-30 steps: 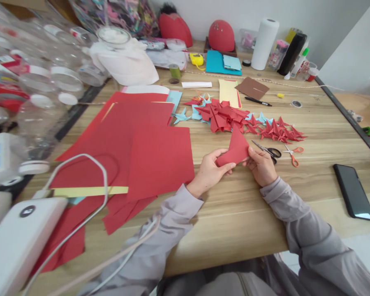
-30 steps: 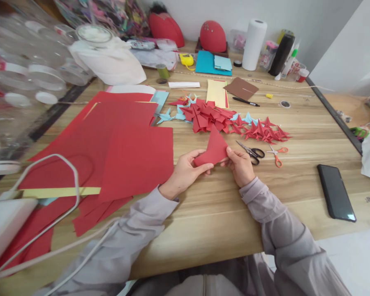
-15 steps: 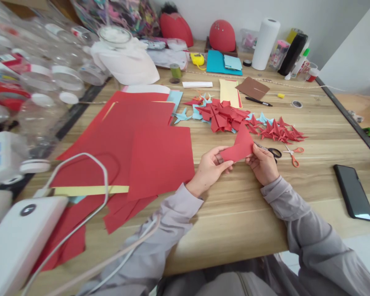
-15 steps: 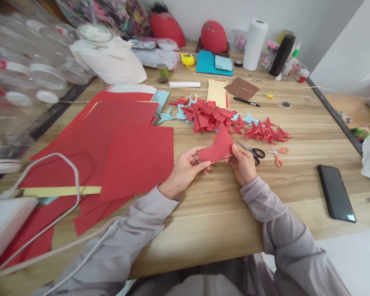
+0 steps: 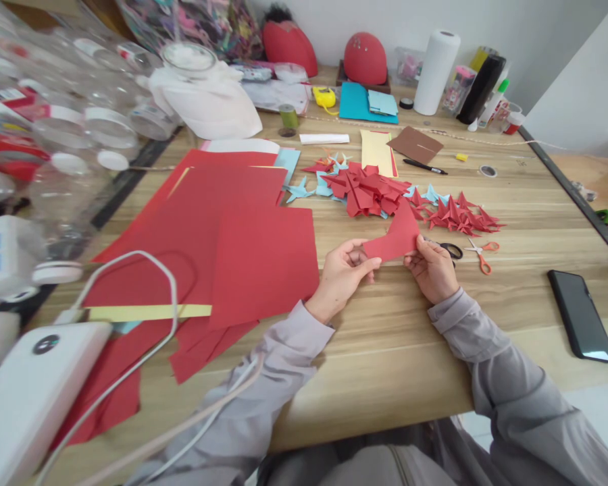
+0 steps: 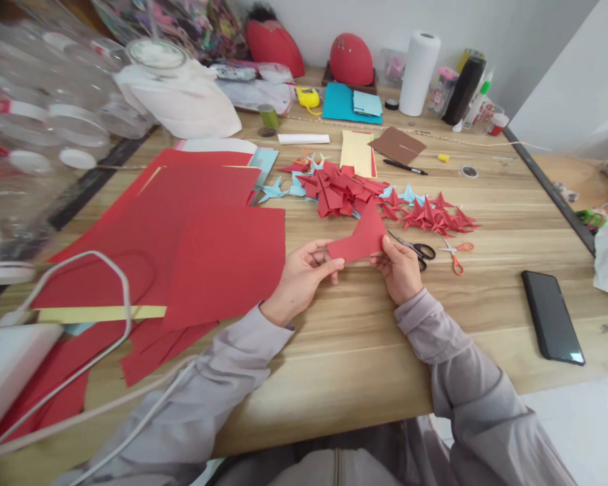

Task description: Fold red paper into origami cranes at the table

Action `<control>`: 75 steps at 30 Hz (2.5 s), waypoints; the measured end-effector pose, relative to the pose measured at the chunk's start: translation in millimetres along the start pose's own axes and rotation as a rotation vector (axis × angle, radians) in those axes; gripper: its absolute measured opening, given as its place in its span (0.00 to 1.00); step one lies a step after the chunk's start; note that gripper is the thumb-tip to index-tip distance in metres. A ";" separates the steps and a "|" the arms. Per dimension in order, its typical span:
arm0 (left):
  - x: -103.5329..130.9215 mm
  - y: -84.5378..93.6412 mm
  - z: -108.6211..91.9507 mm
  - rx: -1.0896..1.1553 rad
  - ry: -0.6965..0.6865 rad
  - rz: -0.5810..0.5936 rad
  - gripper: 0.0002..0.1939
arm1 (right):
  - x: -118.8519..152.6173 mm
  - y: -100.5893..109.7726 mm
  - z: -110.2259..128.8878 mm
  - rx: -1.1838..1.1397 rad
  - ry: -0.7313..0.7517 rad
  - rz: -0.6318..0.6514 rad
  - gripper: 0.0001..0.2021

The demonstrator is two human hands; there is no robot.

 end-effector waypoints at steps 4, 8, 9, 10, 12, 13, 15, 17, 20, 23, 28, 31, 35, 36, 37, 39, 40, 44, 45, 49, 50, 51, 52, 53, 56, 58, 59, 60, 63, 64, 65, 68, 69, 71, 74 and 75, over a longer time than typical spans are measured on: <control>-1.4 1.5 1.0 0.008 -0.010 -0.050 0.22 | 0.2 0.9 -1.4 0.104 0.025 0.045 0.11; 1.4 4.9 0.5 -0.377 -0.361 -0.143 0.22 | 1.6 1.0 -5.7 0.271 0.094 0.066 0.09; 3.4 5.1 -0.7 -0.535 -0.500 -0.146 0.21 | 2.1 0.7 -6.7 0.309 0.108 0.068 0.10; 5.6 4.6 -2.0 -0.690 -0.630 -0.118 0.18 | 2.7 0.3 -7.5 0.339 0.118 0.071 0.12; 9.9 2.8 -4.3 -0.916 -0.822 -0.004 0.10 | 4.1 -0.8 -8.2 0.376 0.122 0.072 0.20; 11.6 1.8 -5.3 -0.982 -0.885 0.057 0.07 | 4.8 -1.4 -8.1 0.385 0.121 0.064 0.24; 13.9 0.3 -7.0 -1.050 -0.963 0.141 0.04 | 6.3 -2.3 -7.5 0.393 0.121 0.034 0.30; 15.0 -0.7 -8.1 -1.072 -1.001 0.180 0.04 | 7.5 -3.0 -6.9 0.399 0.132 0.012 0.33; 15.6 -1.4 -8.3 -1.105 -1.016 0.227 0.04 | 8.8 -3.9 -7.2 0.429 0.179 0.024 0.29; 15.7 -1.4 -7.7 -1.147 -1.012 0.249 0.06 | 10.1 -4.4 -8.8 0.518 0.222 0.051 0.15; 14.6 1.3 -7.3 -1.163 -0.999 0.206 0.08 | 15.3 -4.1 -6.2 0.867 0.518 0.005 0.08; 13.8 2.5 -6.6 -1.177 -1.003 0.190 0.09 | 19.6 -3.9 -4.4 1.224 0.890 -0.029 0.08; 14.0 1.6 -6.2 -1.175 -0.999 0.249 0.10 | 21.9 -4.0 -8.0 1.480 1.144 0.054 0.06; 14.3 1.0 -6.6 -1.180 -1.008 0.262 0.10 | 22.4 -4.2 -8.7 1.509 1.192 0.055 0.06; 14.7 0.3 -7.2 -1.189 -1.023 0.271 0.09 | 22.9 -4.6 -9.1 1.533 1.237 0.057 0.06; 15.6 -1.1 -8.6 -1.212 -1.049 0.281 0.09 | 24.0 -5.5 -9.1 1.575 1.311 0.065 0.07; 16.1 -1.7 -9.3 -1.223 -1.054 0.287 0.10 | 24.6 -6.0 -8.7 1.595 1.334 0.068 0.07; 17.0 -3.3 -10.9 -1.269 -1.043 0.328 0.11 | 26.0 -7.6 -6.5 1.661 1.353 0.083 0.08; 17.0 -3.4 -11.1 -1.291 -1.049 0.327 0.11 | 26.3 -8.0 -6.1 1.670 1.353 0.085 0.08; 16.4 -2.8 -11.5 -1.362 -1.090 0.286 0.11 | 26.8 -9.9 -5.1 1.671 1.368 0.074 0.07; 16.2 -2.4 -11.5 -1.365 -1.090 0.280 0.11 | 26.8 -10.2 -4.9 1.667 1.366 0.067 0.08; 15.9 -2.0 -11.5 -1.365 -1.086 0.278 0.11 | 26.7 -10.3 -4.9 1.665 1.358 0.062 0.08; 15.7 -1.6 -11.6 -1.364 -1.080 0.278 0.11 | 26.6 -10.4 -4.8 1.663 1.345 0.059 0.08; 15.5 -1.2 -11.7 -1.362 -1.071 0.277 0.11 | 26.5 -10.4 -4.8 1.663 1.331 0.058 0.08; 15.0 0.0 -12.3 -1.339 -1.045 0.278 0.11 | 26.5 -10.2 -4.8 1.672 1.313 0.061 0.09; 14.5 1.1 -12.9 -1.324 -1.039 0.280 0.11 | 26.6 -9.9 -4.6 1.677 1.325 0.054 0.09; 14.2 1.8 -13.2 -1.319 -1.039 0.282 0.11 | 26.6 -9.6 -4.4 1.679 1.336 0.050 0.08; 13.8 2.6 -13.5 -1.317 -1.038 0.284 0.11 | 26.5 -9.1 -4.2 1.679 1.348 0.046 0.08; 11.8 5.8 -14.1 -1.333 -1.029 0.274 0.12 | 25.6 -7.1 -3.5 1.670 1.365 0.025 0.07; 11.0 7.0 -14.2 -1.344 -1.027 0.263 0.13 | 25.2 -6.3 -3.3 1.665 1.362 0.017 0.07; 10.2 8.1 -14.3 -1.357 -1.030 0.250 0.13 | 24.7 -5.6 -3.1 1.659 1.356 0.011 0.07; 7.3 12.3 -14.2 -1.384 -1.050 0.213 0.12 | 24.0 -3.6 -2.7 1.640 1.350 0.022 0.07; 5.9 14.5 -14.1 -1.386 -1.051 0.201 0.12 | 24.0 -3.0 -2.3 1.639 1.353 0.027 0.06; 2.4 20.3 -14.0 -1.384 -1.048 0.166 0.12 | 24.0 -1.8 -1.1 1.644 1.358 0.014 0.06; -2.9 30.7 -14.2 -1.371 -1.032 0.070 0.12 | 23.9 -0.3 1.4 1.642 1.372 -0.046 0.07; -3.9 33.1 -14.2 -1.365 -1.024 0.032 0.12 | 23.8 0.1 2.0 1.636 1.378 -0.061 0.07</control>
Point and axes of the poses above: each hand's wrist, its own x-axis away from the middle knuckle, its own y-axis out of the back of the hand, z = x × y, the point moved 1 cm from there along -x, towards the middle knuckle, and after that the axes turned 10 degrees about -y, right-handed, at the moved point
